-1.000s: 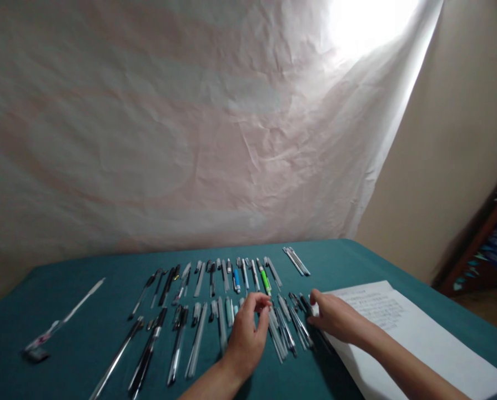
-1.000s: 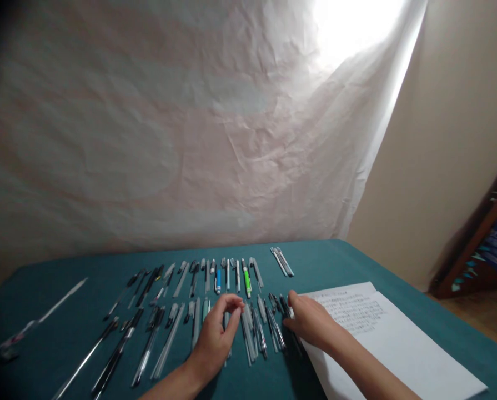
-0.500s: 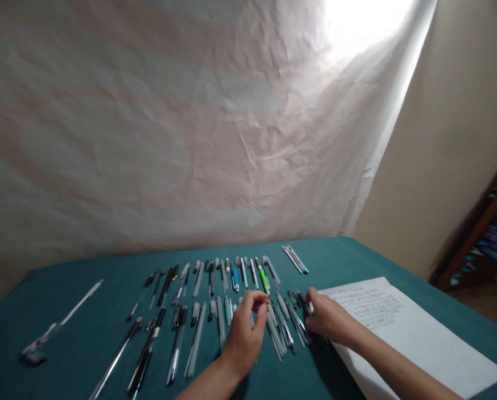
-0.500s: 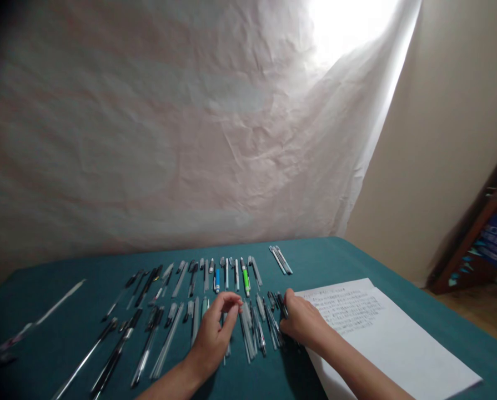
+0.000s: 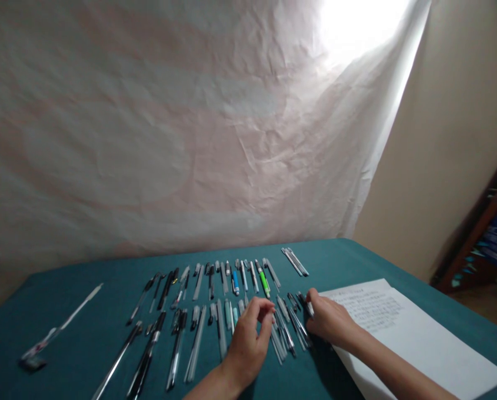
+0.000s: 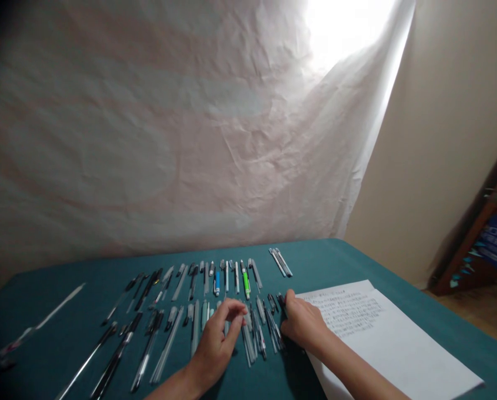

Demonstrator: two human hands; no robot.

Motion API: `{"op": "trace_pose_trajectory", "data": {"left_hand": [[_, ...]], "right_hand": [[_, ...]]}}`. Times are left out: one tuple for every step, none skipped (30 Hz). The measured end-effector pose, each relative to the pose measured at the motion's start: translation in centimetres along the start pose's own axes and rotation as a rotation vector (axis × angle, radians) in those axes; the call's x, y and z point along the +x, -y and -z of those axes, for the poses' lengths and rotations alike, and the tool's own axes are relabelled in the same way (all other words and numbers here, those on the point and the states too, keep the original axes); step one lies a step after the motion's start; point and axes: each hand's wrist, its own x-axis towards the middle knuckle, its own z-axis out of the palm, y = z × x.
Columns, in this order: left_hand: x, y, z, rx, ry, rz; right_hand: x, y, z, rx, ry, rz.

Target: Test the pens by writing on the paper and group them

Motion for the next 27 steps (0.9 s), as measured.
{"op": "trace_pose_trajectory", "data": {"left_hand": [[0.0, 0.0, 0.0, -0.005, 0.005, -0.002], [0.0, -0.1, 0.0, -0.013, 0.009, -0.006], [-0.1, -0.2, 0.0, -0.025, 0.016, -0.008], [-0.1, -0.4, -0.1, -0.038, 0.022, -0.007], [-0.1, -0.6, -0.1, -0.052, 0.027, -0.002], [-0.1, -0.8, -0.2, -0.069, 0.03, 0.011], [-0.1, -1.0, -0.3, -0.09, 0.032, 0.03], [-0.2, -1.1, -0.5, -0.116, 0.029, 0.057], [-0.2, -1.3, -0.7, -0.15, 0.023, 0.09], [-0.3, -1.3, -1.0, -0.195, 0.018, 0.13], [-0.4, -1.3, -1.3, -0.25, 0.021, 0.177], [-0.5, -1.3, -1.7, -0.313, 0.03, 0.224], [-0.6, -1.2, -2.1, -0.381, 0.047, 0.269], [-0.6, -1.1, -2.4, -0.45, 0.07, 0.303], [-0.7, -1.1, -2.7, -0.515, 0.091, 0.321], [-0.8, -1.1, -3.0, -0.573, 0.107, 0.327], [-0.8, -1.2, -3.1, -0.623, 0.114, 0.327], [-0.8, -1.3, -3.2, -0.664, 0.11, 0.33], [-0.8, -1.5, -3.2, -0.697, 0.096, 0.339], [-0.8, -1.6, -3.2, -0.718, 0.073, 0.355], [-0.8, -1.7, -3.2, -0.73, 0.045, 0.375], [-0.8, -1.9, -3.1, -0.737, 0.021, 0.392], [-0.8, -2.0, -3.1, -0.74, 0.004, 0.407], [-0.7, -2.1, -3.1, -0.743, -0.002, 0.419], [-0.7, -2.1, -3.1, -0.747, -0.005, 0.428], [-0.7, -2.1, -3.2, -0.754, -0.004, 0.436], [-0.7, -2.1, -3.3, -0.761, -0.005, 0.443]], "right_hand": [[0.1, -0.2, 0.0, 0.01, -0.001, 0.0], [0.2, -0.4, 0.0, 0.025, 0.0, -0.007], [0.4, -0.6, 0.1, 0.049, 0.0, -0.019], [0.5, -0.8, 0.3, 0.087, -0.003, -0.025], [0.6, -1.0, 0.5, 0.141, -0.008, -0.02], [0.7, -1.1, 0.8, 0.214, -0.017, -0.004], [0.7, -1.0, 1.1, 0.304, -0.026, 0.026], [0.7, -0.8, 1.4, 0.413, -0.036, 0.063], [0.6, -0.5, 1.6, 0.533, -0.039, 0.1], [0.4, 0.0, 1.8, 0.658, -0.037, 0.126], [0.2, 0.6, 2.0, 0.784, -0.027, 0.147], [-0.1, 1.4, 2.0, 0.906, -0.012, 0.166], [-0.5, 2.1, 1.9, 1.021, 0.005, 0.185], [-0.8, 2.9, 1.8, 1.12, 0.019, 0.202], [-1.2, 3.6, 1.6, 1.198, 0.027, 0.217], [-1.6, 4.2, 1.4, 1.256, 0.025, 0.225], [-1.9, 4.7, 1.2, 1.293, 0.018, 0.229], [-2.2, 5.0, 1.0, 1.315, 0.005, 0.231], [-2.4, 5.3, 0.8, 1.325, -0.009, 0.235], [-2.6, 5.4, 0.7, 1.327, -0.028, 0.239], [-2.7, 5.4, 0.6, 1.326, -0.052, 0.244], [-2.8, 5.4, 0.6, 1.324, -0.074, 0.247], [-2.8, 5.4, 0.6, 1.321, -0.095, 0.25], [-2.8, 5.5, 0.6, 1.323, -0.112, 0.251], [-2.8, 5.5, 0.6, 1.329, -0.124, 0.25], [-2.9, 5.6, 0.6, 1.34, -0.13, 0.248], [-2.9, 5.7, 0.5, 1.352, -0.133, 0.245]]}}
